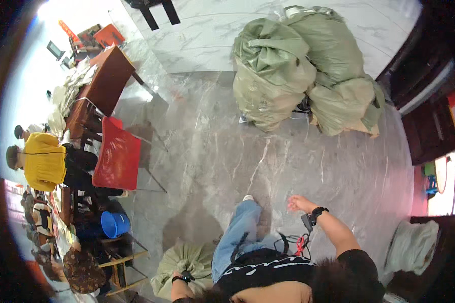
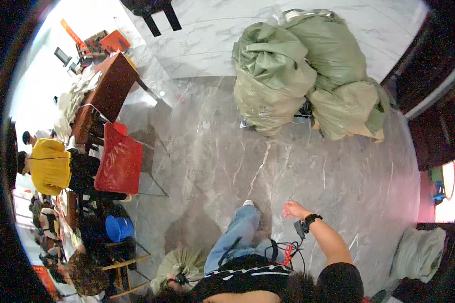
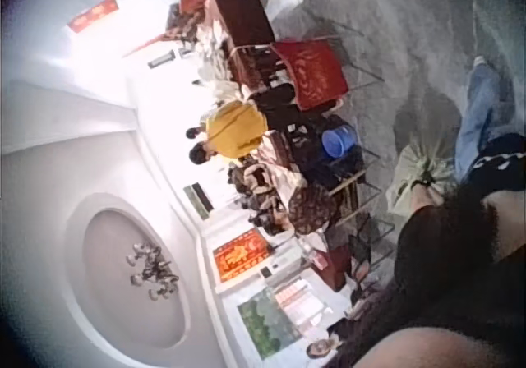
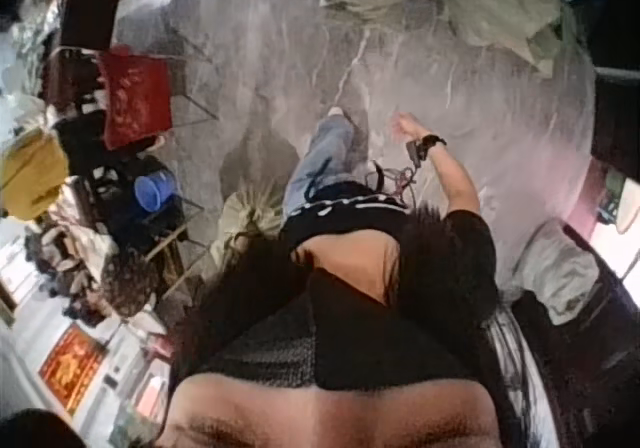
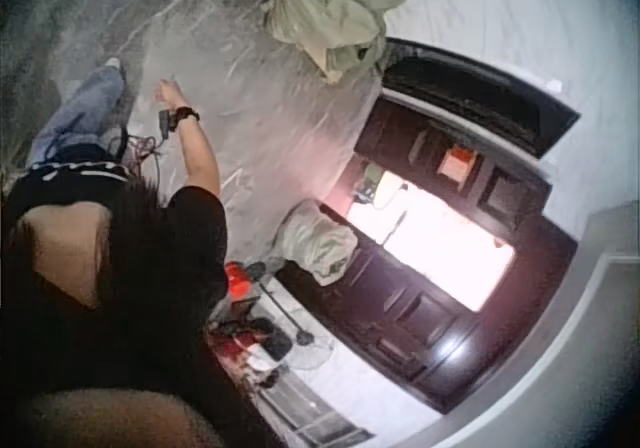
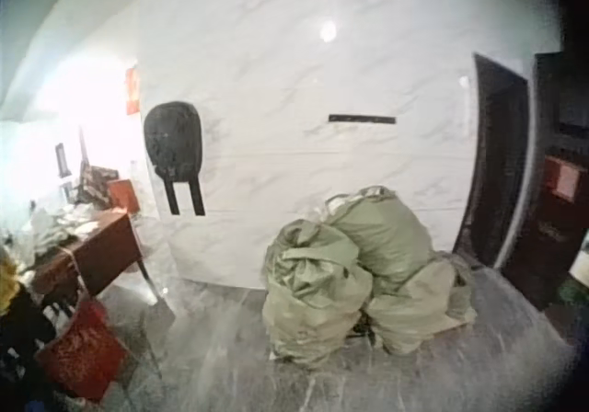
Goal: Packing finished white slippers into plastic bags and placing them into a large collection sack.
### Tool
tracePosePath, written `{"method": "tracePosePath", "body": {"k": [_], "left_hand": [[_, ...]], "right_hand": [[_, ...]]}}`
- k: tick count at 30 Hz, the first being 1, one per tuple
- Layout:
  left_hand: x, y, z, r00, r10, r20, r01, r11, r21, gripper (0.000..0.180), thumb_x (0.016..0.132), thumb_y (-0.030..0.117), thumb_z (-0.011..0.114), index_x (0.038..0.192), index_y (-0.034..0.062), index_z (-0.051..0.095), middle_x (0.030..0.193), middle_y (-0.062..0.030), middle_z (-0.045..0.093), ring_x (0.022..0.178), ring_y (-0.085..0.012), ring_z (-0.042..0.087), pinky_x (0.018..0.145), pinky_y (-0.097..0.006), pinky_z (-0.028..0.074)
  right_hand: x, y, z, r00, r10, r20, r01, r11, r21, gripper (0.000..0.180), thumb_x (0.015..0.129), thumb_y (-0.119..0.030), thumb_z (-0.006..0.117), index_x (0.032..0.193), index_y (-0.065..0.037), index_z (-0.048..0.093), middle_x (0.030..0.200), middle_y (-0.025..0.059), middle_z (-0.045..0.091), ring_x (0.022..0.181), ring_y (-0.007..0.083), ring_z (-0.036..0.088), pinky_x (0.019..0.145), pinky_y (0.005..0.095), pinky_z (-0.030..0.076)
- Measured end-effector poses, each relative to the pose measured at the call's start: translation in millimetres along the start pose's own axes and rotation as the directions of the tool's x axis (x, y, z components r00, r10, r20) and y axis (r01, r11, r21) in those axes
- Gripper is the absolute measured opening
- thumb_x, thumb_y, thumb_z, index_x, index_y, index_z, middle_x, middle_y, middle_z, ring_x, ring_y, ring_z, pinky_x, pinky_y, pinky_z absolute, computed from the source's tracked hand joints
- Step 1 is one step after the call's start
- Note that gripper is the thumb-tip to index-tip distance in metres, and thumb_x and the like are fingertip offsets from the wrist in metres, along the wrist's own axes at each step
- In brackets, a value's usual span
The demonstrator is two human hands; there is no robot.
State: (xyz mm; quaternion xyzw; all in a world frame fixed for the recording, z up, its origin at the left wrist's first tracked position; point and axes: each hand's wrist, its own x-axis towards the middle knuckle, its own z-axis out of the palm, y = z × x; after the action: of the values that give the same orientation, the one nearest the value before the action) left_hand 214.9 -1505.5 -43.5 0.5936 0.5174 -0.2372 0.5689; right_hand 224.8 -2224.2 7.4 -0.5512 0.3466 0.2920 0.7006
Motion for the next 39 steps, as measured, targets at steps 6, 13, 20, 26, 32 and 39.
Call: {"method": "tracePosePath", "body": {"k": [6,13,20,26,32,39], "left_hand": [[-25,53,119,0.99,-0.081,-0.116,0.092,0.992,0.087,0.038,0.08,0.043,0.044,0.07,0.0079,0.054,0.05,-0.0045,0.041,0.043,-0.0209,0.039,0.041,-0.035,0.03],[-21,109,263,0.971,-0.23,-0.062,0.229,0.973,-0.017,0.035,0.079,0.043,0.041,0.08,0.0081,0.046,0.072,-0.0075,0.042,0.06,-0.0223,0.041,0.055,-0.036,0.031],[-6,211,393,0.615,-0.719,-0.324,0.598,0.693,-0.402,0.037,0.076,0.041,0.042,0.068,0.0066,0.052,0.057,-0.0095,0.047,0.05,-0.0215,0.044,0.045,-0.037,0.032],[-37,144,303,0.927,-0.368,0.074,0.371,0.868,-0.33,0.042,0.082,0.035,0.034,0.098,0.0017,0.056,0.09,-0.0122,0.061,0.075,-0.0293,0.057,0.065,-0.041,0.045],[-48,178,338,0.907,-0.291,-0.304,0.217,0.942,-0.254,0.037,0.074,0.033,0.043,0.08,-0.001,0.055,0.067,-0.0155,0.054,0.057,-0.027,0.05,0.048,-0.038,0.037],[-28,189,345,0.998,0.063,-0.011,-0.012,0.357,0.934,0.011,0.069,0.006,0.053,0.073,0.0004,0.061,0.072,-0.0167,0.061,0.069,-0.0253,0.062,0.053,-0.036,0.048]], "right_hand": [[33,-90,-94,0.977,0.146,-0.158,-0.158,0.985,-0.069,0.036,0.083,-0.033,0.048,0.106,-0.006,0.046,0.094,0.0102,0.057,0.078,0.0201,0.058,0.069,0.0318,0.047],[154,-284,-143,0.996,0.094,-0.01,-0.094,0.996,-0.002,0.033,0.082,-0.032,0.048,0.106,-0.009,0.046,0.096,0.0071,0.055,0.082,0.0181,0.056,0.067,0.0319,0.046],[267,-475,-3,0.921,0.191,0.339,0.012,0.857,-0.516,0.034,0.081,-0.028,0.047,0.111,-0.011,0.043,0.094,0.0029,0.052,0.076,0.0143,0.053,0.068,0.0296,0.043],[295,-514,160,0.706,0.427,0.565,0.149,0.69,-0.708,0.036,0.081,-0.029,0.047,0.112,-0.01,0.043,0.096,0.0037,0.053,0.078,0.0137,0.054,0.067,0.0302,0.044],[363,-541,139,0.707,0.375,0.6,0.14,0.757,-0.638,0.032,0.084,-0.027,0.047,0.109,-0.007,0.046,0.092,0.0051,0.057,0.076,0.0131,0.055,0.064,0.026,0.045],[426,-590,78,0.838,0.454,0.303,-0.073,0.644,-0.762,0.025,0.083,-0.028,0.049,0.098,-0.007,0.049,0.09,0.0073,0.058,0.071,0.0138,0.055,0.061,0.0255,0.045]]}}
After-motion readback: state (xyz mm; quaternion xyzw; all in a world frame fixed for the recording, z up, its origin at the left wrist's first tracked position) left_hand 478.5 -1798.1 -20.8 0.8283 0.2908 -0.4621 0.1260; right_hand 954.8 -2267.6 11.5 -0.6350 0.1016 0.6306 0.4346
